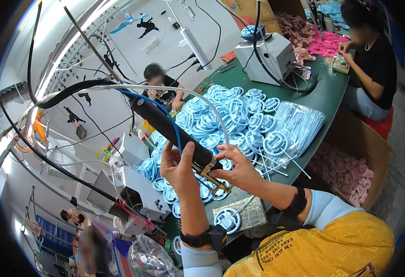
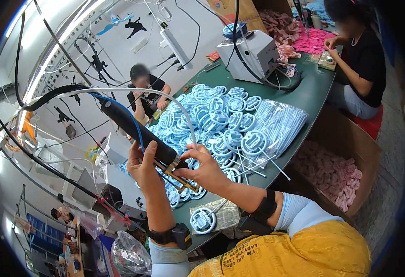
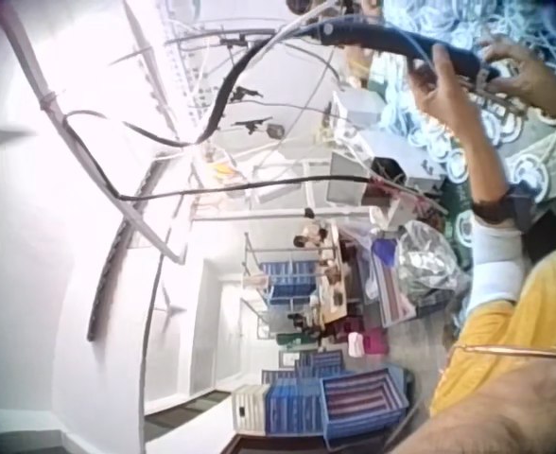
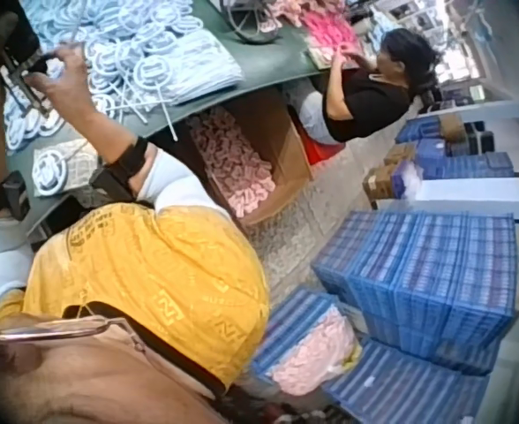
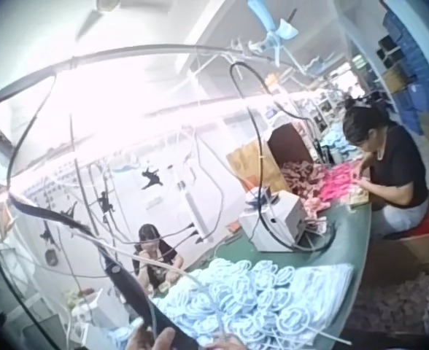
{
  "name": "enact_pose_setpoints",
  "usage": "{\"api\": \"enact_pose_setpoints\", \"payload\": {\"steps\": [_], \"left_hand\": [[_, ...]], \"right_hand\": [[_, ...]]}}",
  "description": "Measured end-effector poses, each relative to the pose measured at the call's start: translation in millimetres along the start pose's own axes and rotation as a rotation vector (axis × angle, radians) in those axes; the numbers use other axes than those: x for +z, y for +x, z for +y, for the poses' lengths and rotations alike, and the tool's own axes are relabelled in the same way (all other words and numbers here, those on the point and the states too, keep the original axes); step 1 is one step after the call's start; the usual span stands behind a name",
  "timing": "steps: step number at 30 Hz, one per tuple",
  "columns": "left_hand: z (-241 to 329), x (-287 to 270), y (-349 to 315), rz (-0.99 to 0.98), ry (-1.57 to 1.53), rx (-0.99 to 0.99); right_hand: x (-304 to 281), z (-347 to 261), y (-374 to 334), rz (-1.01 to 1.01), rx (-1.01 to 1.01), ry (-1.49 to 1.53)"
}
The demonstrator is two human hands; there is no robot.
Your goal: The person assembles small blue plastic fans by inserting white sticks into the fan bases and using a handheld heat gun to secure the joints. The person works at a green table in a workshop, handling the fans one at a time and placing the finished units into a pile.
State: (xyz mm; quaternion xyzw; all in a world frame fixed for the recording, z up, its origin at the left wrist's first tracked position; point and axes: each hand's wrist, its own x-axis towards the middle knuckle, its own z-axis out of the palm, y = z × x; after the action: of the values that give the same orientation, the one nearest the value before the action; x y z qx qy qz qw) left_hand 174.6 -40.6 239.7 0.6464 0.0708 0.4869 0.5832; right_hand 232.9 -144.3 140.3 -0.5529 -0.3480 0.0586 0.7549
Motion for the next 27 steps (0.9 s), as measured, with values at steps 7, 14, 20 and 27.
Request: {"api": "enact_pose_setpoints", "payload": {"steps": [7,14,20,27], "left_hand": [[-5,-4,5,-0.031,-0.062,-0.052],[0,-10,12,-0.079,-0.133,-0.091],[-5,-13,12,-0.082,-0.068,-0.040],[-8,-7,8,-0.059,0.017,0.014]], "right_hand": [[-8,-7,10,-0.054,0.050,-0.108],[-14,-16,12,-0.167,0.101,-0.059],[-11,-18,13,-0.196,0.189,0.091],[-8,-9,13,-0.180,0.233,0.159]]}}
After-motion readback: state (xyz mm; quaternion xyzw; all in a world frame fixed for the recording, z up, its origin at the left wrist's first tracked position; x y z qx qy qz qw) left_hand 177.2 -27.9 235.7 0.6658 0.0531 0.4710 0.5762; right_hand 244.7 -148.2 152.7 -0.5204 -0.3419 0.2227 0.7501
